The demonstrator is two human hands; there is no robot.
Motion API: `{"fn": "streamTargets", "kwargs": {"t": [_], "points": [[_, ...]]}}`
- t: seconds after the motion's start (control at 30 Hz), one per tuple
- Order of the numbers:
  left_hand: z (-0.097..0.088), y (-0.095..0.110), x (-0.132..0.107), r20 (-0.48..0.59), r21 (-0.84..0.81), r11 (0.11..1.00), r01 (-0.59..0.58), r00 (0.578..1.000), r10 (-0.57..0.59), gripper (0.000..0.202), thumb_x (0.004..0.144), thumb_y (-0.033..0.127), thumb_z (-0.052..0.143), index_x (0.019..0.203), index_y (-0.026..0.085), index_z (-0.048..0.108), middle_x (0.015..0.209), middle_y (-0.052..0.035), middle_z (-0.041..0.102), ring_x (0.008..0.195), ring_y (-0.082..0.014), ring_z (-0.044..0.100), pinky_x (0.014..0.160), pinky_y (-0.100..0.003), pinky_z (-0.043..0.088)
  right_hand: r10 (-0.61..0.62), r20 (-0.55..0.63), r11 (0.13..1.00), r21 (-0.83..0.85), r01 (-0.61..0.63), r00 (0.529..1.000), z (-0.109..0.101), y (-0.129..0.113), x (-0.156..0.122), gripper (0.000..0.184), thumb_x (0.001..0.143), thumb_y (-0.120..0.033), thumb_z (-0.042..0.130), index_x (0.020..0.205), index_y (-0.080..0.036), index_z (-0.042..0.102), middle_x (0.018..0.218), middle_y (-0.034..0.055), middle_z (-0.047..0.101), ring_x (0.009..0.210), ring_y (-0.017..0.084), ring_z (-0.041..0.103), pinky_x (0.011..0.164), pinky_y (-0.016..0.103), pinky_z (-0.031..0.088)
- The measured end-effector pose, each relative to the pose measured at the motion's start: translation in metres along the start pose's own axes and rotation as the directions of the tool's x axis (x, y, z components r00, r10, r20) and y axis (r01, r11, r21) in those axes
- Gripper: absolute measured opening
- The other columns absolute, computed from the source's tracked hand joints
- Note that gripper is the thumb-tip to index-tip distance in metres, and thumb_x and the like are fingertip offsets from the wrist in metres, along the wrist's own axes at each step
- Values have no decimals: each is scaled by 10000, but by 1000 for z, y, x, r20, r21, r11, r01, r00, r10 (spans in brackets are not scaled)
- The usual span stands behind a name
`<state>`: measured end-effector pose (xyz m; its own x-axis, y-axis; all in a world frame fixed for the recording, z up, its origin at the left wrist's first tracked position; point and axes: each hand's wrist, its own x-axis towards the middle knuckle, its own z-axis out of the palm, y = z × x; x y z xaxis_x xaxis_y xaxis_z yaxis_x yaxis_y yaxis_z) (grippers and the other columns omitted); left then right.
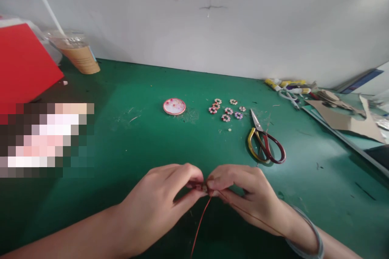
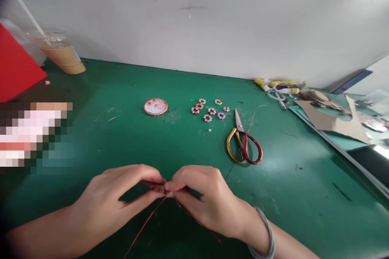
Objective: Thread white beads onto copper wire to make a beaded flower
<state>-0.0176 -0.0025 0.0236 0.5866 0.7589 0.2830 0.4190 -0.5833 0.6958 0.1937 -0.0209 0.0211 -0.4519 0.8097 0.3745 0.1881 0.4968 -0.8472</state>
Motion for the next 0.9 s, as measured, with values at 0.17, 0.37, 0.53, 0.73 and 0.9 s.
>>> {"fn": "streamTargets", "kwargs": {"t": [0.17,0.37,0.53,0.73,0.9], "points": [[0,-2,-1,6,38,990,-138,990,138,116,941,168,543,854,218,602,772,51,704,692,-114,679,671,-204,484,-133,39,990,-30,134,990,0,4,2,145,875,1,558,946,-110,618,838,123,692,789,185,672,672,281,551],[1,-3,-3,-39,63,995,-79,996,82,115,916,164,575,824,228,552,735,71,667,640,-102,643,622,-197,474,-244,67,964,-93,249,967,-1,8,-3,187,904,-8,510,1020,-122,603,896,132,694,853,199,669,705,316,563],[0,0,-4,-43,104,986,-134,989,139,164,937,151,521,796,227,554,712,63,668,617,-105,644,607,-204,485,-246,69,961,-112,252,967,1,8,-3,162,935,-54,488,1020,-132,601,893,119,698,863,189,679,716,302,574],[-1,-1,-8,-73,152,961,-230,967,243,152,941,147,510,827,222,577,736,39,708,634,-124,672,642,-220,541,-213,29,972,-93,215,977,3,4,-1,146,936,-63,484,981,-135,602,843,111,709,820,180,694,700,282,585],[-7,-1,-12,-28,178,936,-302,950,312,140,947,123,492,903,217,587,826,17,735,728,-139,692,729,-236,556,-212,10,976,-52,212,977,4,3,0,144,910,-32,507,949,-125,610,823,109,711,827,186,700,715,282,588]]}}
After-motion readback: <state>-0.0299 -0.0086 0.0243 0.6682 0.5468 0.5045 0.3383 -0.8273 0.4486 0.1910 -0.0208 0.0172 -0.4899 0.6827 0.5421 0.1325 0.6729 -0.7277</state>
